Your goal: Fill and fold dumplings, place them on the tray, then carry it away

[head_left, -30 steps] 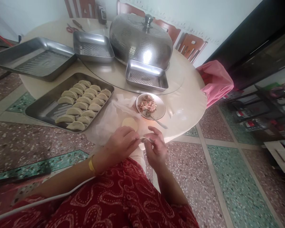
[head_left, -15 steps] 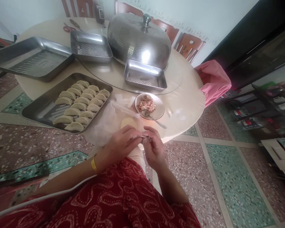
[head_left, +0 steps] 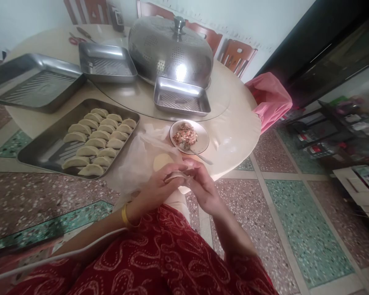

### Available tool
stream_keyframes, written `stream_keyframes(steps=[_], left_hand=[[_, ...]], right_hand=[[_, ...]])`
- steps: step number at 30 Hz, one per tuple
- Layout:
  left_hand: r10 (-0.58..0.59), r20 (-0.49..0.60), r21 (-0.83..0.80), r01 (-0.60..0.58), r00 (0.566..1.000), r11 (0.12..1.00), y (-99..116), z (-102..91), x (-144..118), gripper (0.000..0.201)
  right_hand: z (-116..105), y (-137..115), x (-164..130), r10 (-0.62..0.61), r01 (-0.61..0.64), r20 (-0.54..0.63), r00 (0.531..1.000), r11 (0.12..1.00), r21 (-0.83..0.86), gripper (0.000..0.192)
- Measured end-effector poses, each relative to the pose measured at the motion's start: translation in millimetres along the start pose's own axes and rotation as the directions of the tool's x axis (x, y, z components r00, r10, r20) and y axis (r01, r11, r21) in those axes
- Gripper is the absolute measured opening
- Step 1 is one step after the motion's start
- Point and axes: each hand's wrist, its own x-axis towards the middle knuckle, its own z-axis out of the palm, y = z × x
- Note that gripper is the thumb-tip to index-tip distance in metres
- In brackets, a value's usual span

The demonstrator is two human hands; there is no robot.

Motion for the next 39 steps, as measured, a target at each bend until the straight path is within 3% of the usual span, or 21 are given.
stream_keyframes(steps=[5,9,12,17,28,33,39], left_hand=[[-0.162,-0.09,-0.34,0.123,0.983,0.932,-5,7.6,12,0.02],[-0.217,-0.036,-0.514,0.168,0.976,0.841,1,8.9,17,0.023],[-0.215,-0.005,-0.48,0.187,0.976,0.857,5,8.8,16,0.022],[-0.186,-0.029,-0.368,0.162,0.982,0.916,3,10.1,13,0.016],[-0.075,-0.029,-0.1,0.072,0.997,0.992,10,13.5,10,0.014],[-0.115,-0.017,0.028,0.116,0.993,0.993,12,12.0,12,0.017],[-0.111,-0.068,0.055,0.115,0.991,0.992,12,14.6,14,0.016]], right_hand=[[-11,-5,0,0.031,-0.035,0.034,0.999,0.991,0.132,0.041],[-16,-10,-2,-0.136,0.115,-0.168,0.976,0.985,-0.129,0.027],[-18,-15,-1,-0.243,0.167,-0.195,0.95,0.926,-0.338,0.021],[-18,-20,0,-0.231,0.113,-0.209,0.95,0.88,-0.462,0.011],[-15,-18,7,-0.177,0.077,-0.24,0.954,0.923,-0.377,0.007],[-14,-20,6,-0.186,0.1,-0.21,0.96,0.927,-0.36,0.011],[-12,-20,2,-0.19,0.12,-0.187,0.964,0.936,-0.33,0.02]])
